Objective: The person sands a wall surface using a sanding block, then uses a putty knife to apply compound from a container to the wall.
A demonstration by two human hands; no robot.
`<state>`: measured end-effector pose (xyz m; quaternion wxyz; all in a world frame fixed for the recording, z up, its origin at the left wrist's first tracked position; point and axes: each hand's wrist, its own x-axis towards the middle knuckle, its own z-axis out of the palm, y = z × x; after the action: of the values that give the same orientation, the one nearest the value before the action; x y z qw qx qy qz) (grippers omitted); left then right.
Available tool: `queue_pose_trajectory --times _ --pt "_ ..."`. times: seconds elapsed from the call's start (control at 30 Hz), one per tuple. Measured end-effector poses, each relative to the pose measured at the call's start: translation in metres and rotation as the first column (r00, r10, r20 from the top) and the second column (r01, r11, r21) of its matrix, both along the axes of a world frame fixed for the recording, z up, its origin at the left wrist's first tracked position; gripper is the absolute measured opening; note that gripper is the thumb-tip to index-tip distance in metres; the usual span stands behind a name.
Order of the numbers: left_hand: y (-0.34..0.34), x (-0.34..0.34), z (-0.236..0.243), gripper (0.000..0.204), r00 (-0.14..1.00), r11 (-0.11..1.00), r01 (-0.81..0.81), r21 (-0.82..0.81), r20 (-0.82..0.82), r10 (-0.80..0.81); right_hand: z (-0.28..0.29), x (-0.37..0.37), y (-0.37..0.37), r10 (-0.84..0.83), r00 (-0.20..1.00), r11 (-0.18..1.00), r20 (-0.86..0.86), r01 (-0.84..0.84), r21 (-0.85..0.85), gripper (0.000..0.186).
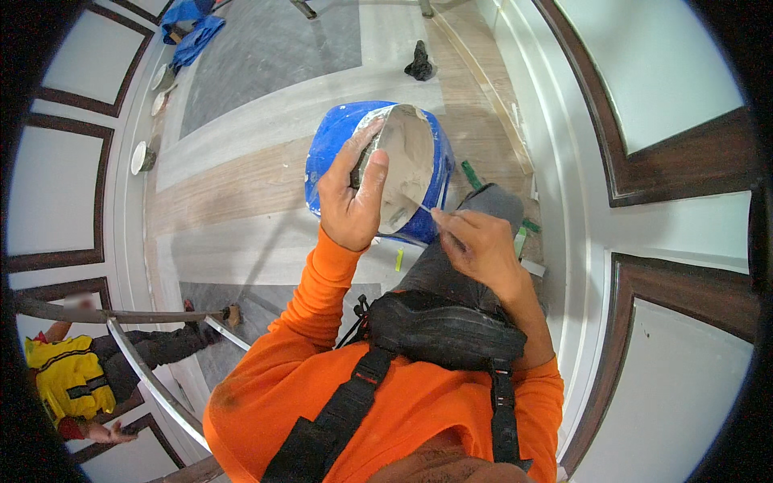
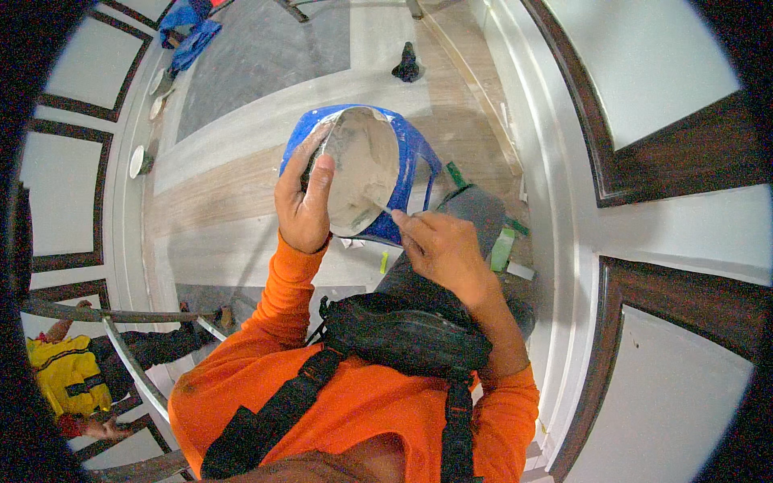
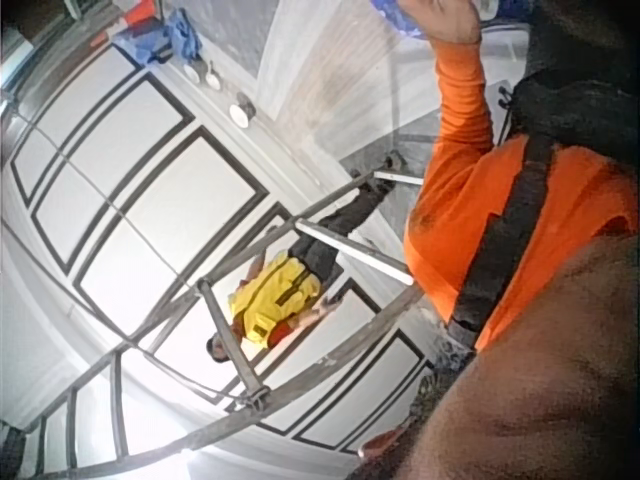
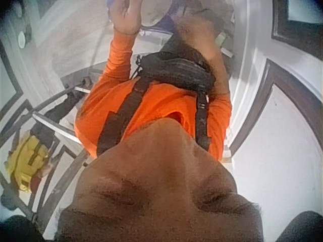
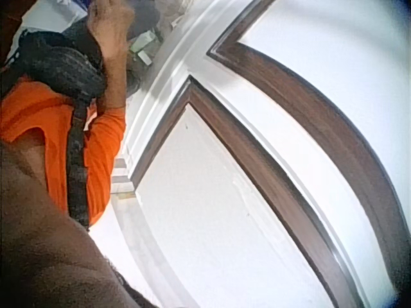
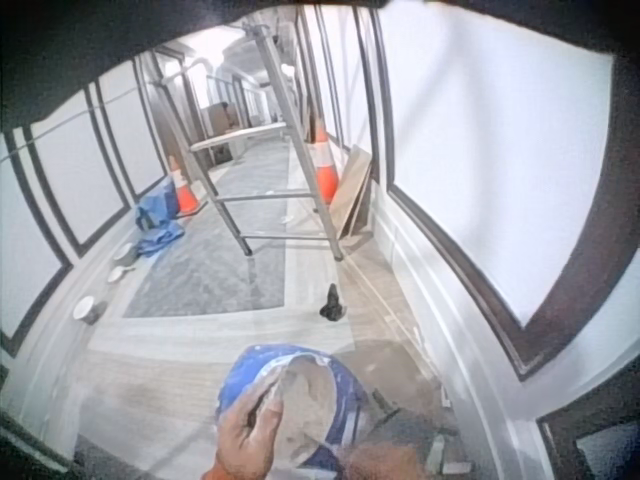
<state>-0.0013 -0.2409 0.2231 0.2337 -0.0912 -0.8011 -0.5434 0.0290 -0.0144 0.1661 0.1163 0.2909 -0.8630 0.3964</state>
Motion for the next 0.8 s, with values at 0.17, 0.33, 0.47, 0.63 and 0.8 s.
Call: queue_pose_trajectory --times 0.17,0.33,0.47,0.63,0.8 --pt "-0.01 0.001 -0.004 0.037 1.0 1.0 0.003 0.005 -0.011 -0.003 0.011 0.011 -0.008 0.121 0.909 0.98 0.399 -0.044 -0.196 0.022" --pt "-0.008 -0.008 -0.004 0.043 0.999 0.997 0.019 -0.069 0.045 -0.016 -0.016 0.025 0.017 0.321 0.679 0.783 0.66 0.201 -0.588 0.031" --pt "-0.049 -0.026 -0.052 0.039 0.999 0.967 -0.023 -0.253 0.038 0.033 -0.025 0.053 0.068 0.325 0.693 0.599 0.644 0.376 -0.707 0.028" --pt "-0.091 -0.056 -0.075 0.049 0.946 0.847 0.048 0.53 0.249 -0.209 0.011 0.112 0.129 -0.09 0.76 0.383 0.644 0.623 -0.682 0.027" --pt "-0.086 -0.077 -0.09 0.063 0.92 0.754 -0.062 0.654 0.33 -0.211 0.076 0.199 0.2 -0.741 0.462 0.294 0.487 0.876 -0.383 0.028"
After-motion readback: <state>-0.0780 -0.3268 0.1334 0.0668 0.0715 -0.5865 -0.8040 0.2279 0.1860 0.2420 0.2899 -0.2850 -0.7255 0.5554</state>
